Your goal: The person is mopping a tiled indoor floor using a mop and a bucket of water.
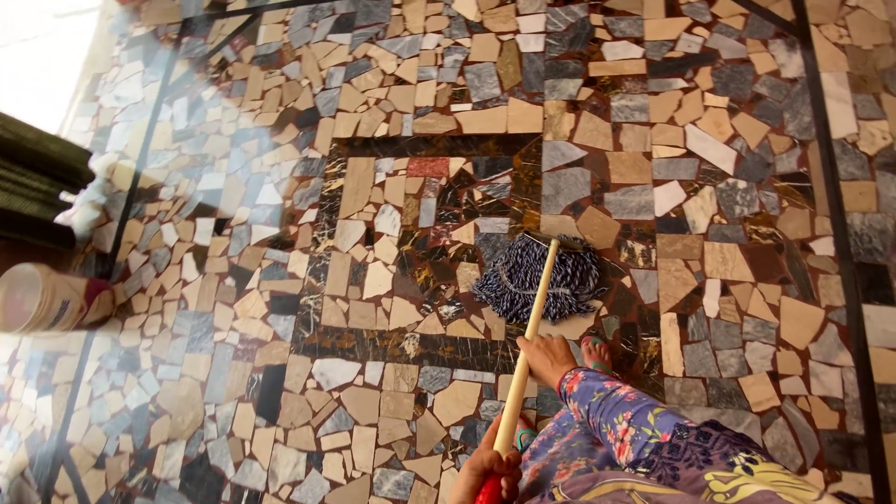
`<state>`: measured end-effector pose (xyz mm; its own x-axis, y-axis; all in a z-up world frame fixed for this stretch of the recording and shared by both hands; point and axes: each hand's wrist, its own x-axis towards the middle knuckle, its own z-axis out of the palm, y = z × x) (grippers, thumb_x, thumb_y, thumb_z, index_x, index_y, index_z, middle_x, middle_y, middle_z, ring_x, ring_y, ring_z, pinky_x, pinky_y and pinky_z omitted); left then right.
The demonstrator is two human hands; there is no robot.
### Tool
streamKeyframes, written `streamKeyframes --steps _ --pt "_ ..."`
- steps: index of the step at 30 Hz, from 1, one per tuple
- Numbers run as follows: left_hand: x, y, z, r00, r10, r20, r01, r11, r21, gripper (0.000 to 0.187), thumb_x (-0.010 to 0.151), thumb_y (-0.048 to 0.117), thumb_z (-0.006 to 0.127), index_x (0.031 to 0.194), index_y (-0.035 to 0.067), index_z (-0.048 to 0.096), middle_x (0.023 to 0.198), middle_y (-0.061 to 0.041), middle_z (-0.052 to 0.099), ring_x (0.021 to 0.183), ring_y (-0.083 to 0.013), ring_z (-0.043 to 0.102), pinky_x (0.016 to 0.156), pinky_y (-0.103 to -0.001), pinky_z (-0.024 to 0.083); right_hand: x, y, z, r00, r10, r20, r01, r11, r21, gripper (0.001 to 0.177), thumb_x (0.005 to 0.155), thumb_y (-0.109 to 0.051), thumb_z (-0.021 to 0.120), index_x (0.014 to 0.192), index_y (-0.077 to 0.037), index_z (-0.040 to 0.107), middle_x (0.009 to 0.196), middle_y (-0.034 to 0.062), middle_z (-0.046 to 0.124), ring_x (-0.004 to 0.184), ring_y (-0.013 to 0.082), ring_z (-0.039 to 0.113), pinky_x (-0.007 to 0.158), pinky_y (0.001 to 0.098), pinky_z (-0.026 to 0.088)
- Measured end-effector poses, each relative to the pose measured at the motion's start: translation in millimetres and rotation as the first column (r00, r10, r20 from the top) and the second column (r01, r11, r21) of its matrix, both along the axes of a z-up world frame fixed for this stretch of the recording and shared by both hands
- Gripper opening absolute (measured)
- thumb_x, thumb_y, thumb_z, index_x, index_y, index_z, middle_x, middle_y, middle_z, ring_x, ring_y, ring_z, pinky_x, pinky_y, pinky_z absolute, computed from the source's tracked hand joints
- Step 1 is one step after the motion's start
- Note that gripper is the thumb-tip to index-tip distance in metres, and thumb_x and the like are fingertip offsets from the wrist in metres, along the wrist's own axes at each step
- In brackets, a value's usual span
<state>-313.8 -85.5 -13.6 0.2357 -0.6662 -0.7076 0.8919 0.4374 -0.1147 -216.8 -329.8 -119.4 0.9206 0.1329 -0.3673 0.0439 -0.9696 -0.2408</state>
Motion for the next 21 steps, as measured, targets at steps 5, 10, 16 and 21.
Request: streamKeyframes --steps 5,10,16,21 --pt "74 -67 40 0.994 -0.068 0.083 0.062 0.995 0.075 0.097 0.075 -0.009 0.051 0.162 0.03 0.033 0.083 -0.008 0.052 0.051 -0.0135 0.047 0.043 -0.024 0.047 29 -43 37 0.989 -0.134 0.059 0.123 0.979 0.164 0.061 0.078 -0.022 0.081 0.131 -0.005 0.056 0.095 0.0134 0.067 0.089 0.031 0.069 0.072 0.0435 0.057" --pt "118 -147 -2 0.99 -0.044 0.131 0.035 0.997 0.072 0.093 0.078 -0.006 0.051 0.162 0.029 0.032 0.084 -0.009 0.053 0.052 -0.0143 0.049 0.043 -0.025 0.049 71 -112 29 0.957 -0.244 0.16 0.171 0.912 0.372 0.053 0.085 -0.039 0.08 0.116 -0.001 0.059 0.112 0.0209 0.058 0.099 0.0355 0.064 0.083 0.0461 0.055" --pt "195 -286 -21 0.986 0.001 0.168 0.0 1.0 -0.005 0.094 0.078 -0.004 0.049 0.162 0.032 0.029 0.082 -0.007 0.053 0.053 -0.0132 0.05 0.046 -0.025 0.05 165 -249 -7 0.974 -0.163 0.155 0.121 0.961 0.247 0.045 0.09 -0.043 0.074 0.109 -0.004 0.062 0.11 0.0187 0.06 0.098 0.0332 0.064 0.088 0.0476 0.054" --pt "274 -405 -30 0.977 0.036 0.209 -0.031 0.999 -0.025 0.089 0.08 -0.002 0.05 0.16 0.032 0.031 0.082 -0.004 0.052 0.055 -0.0116 0.05 0.046 -0.023 0.048 257 -359 -3 0.992 -0.056 0.109 0.046 0.995 0.094 0.046 0.089 -0.041 0.074 0.112 -0.004 0.061 0.108 0.0169 0.062 0.098 0.0301 0.063 0.084 0.0434 0.054"
